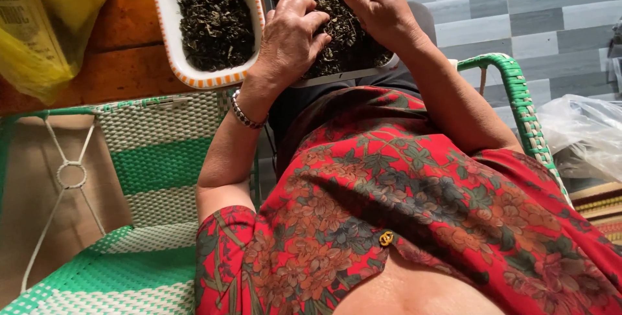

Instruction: Manually sorting dried tea leaves to remove stems or impurities by transferring them between containers.

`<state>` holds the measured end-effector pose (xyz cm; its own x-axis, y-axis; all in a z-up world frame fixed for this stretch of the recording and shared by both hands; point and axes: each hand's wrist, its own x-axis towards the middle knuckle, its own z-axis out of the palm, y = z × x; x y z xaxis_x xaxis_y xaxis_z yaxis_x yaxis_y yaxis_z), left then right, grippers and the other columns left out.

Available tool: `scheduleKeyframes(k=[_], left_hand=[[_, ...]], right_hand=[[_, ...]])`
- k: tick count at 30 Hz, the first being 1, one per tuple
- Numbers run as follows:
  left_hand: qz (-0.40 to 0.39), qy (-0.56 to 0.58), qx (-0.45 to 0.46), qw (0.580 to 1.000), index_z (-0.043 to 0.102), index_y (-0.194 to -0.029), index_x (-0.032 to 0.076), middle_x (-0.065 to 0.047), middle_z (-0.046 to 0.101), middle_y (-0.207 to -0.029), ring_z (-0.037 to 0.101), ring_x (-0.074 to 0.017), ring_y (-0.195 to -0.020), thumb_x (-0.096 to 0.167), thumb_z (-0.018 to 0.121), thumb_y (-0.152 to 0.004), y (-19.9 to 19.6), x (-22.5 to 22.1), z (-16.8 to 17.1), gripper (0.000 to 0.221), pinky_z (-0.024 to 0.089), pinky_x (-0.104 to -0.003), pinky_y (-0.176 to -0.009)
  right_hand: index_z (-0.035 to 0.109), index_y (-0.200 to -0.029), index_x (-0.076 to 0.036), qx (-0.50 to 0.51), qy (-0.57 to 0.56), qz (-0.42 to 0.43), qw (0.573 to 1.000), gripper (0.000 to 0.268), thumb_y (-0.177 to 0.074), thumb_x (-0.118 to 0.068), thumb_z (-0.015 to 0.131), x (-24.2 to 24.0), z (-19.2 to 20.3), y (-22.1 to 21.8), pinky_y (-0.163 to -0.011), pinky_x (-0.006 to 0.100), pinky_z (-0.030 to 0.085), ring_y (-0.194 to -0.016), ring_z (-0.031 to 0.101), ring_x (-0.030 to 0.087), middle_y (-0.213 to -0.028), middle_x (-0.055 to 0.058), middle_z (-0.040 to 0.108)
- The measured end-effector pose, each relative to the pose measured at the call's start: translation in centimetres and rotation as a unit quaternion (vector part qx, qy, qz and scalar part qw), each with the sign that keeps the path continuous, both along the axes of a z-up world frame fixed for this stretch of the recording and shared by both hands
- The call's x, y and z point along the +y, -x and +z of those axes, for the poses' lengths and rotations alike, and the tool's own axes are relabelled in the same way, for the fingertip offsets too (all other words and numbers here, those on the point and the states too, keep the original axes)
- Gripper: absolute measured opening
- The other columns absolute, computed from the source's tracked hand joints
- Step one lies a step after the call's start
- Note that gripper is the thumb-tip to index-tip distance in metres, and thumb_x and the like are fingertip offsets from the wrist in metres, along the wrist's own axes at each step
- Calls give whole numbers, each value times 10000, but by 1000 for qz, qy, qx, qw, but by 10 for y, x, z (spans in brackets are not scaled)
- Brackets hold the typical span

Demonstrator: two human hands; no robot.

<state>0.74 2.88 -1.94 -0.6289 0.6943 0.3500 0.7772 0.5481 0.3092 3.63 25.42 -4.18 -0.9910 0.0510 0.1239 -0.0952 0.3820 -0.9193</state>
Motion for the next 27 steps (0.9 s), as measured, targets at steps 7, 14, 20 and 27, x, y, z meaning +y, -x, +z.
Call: scheduleKeyframes(k=[7, 14, 20, 27], left_hand=[[24, 7, 59, 998, 783, -1075, 141, -64, 631, -1132, 565, -334, -1053, 264, 896, -809, 5, -2, -3, 314, 487, -504, -834], [53, -18, 104, 993, 778, -1047, 118, -65, 643, -1057, 586, -309, -963, 242, 950, -756, 14, -6, -9, 361, 526, -461, -815], [15, -33, 58, 998, 774, -1088, 102, -78, 657, -1099, 594, -316, -981, 229, 861, -856, 4, -4, 6, 278, 522, -484, -785], [15, -31, 67, 997, 780, -1057, 112, -63, 653, -1049, 585, -302, -945, 259, 887, -841, 7, -8, 4, 282, 509, -453, -801]], right_hand=[[443, -816, -177, -89, 281, 22, 955, 316, -1091, -265, 571, -6, 33, -8, -314, 228, 248, -407, 393, 80, -642, 1, 451], [641, -892, -118, -155, 323, 5, 934, 120, -1004, -161, 650, 10, 40, -12, -388, 187, 348, -544, 601, 84, -854, 59, 727], [648, -1003, -107, -103, 204, 28, 973, 332, -786, -19, 412, 18, 6, -1, -357, 226, 198, -430, 376, 61, -626, 4, 488], [803, -964, -108, 136, -324, 24, 936, 137, -1028, -213, 742, 35, -3, -8, -600, 404, 468, -702, 678, 205, -822, 62, 752]])
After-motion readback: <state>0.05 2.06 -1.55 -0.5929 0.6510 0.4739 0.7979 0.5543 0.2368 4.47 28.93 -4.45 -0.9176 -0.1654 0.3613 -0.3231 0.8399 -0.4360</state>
